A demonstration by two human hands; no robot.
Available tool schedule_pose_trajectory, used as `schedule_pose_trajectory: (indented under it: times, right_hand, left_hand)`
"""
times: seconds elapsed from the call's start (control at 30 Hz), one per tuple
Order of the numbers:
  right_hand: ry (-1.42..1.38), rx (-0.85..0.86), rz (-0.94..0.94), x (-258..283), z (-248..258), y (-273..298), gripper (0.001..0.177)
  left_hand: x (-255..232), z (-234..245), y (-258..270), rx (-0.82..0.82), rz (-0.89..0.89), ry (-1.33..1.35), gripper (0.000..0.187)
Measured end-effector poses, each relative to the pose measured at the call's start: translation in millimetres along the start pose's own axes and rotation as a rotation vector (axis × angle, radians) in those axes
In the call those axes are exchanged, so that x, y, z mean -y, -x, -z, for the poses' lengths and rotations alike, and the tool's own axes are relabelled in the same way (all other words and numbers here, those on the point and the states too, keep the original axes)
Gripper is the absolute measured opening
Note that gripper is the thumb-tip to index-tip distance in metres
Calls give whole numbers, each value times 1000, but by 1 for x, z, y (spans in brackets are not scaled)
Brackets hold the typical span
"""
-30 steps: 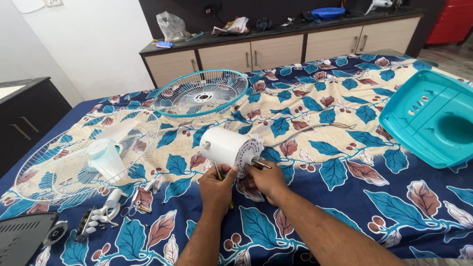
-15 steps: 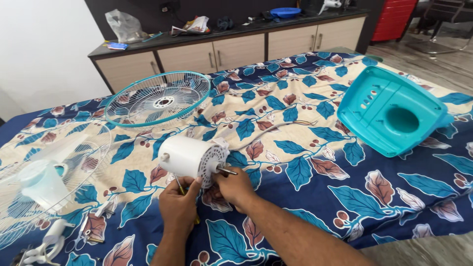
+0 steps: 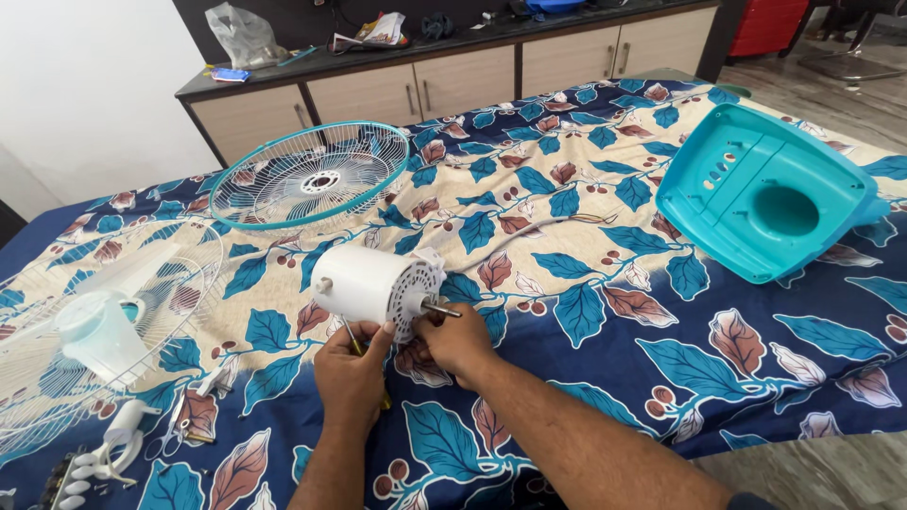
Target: The person uses a yellow-handled screwdriver to loosen and remove a screw from the rear of a white fan motor. The person then removes the screw and sets the screwdriver down on the table.
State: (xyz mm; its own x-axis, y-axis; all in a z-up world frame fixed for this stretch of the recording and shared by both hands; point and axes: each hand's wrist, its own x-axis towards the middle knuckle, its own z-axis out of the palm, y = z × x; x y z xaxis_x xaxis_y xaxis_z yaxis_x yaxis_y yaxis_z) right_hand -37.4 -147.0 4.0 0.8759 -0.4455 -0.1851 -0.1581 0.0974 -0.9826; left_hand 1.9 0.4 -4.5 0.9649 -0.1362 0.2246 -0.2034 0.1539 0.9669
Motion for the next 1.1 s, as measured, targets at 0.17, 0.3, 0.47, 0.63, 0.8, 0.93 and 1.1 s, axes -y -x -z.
schedule_pose_trajectory:
  times: [0.17,0.3,0.47,0.63,0.8,0.93,1.1]
  right_hand:
    - [-60,39,89,-7,0,-3,7]
    - [-65,36,74,-7,0,-3,6]
    - [12,23,68,-2,1,-2,8]
    - [52,1,82,3,-1,1,9]
    - [95,6,110,5,1,6,9]
    - [70,18,111,8,1,9,11]
    - [-81,55,96,9,1,8,15]
  left_hand:
    - [0,0,-1,0,24,12,17]
    - [0,0,-1,-27,20,-24,17]
    - [2,0,-1,-5,6,-7,17]
    - [2,0,-1,-15,36,8,17]
    - [0,1,-1,-11,10,-13,17]
    - [-1,0,-1,-18,44,-2,17]
    - [-1,-1,-1,0,37,8,17]
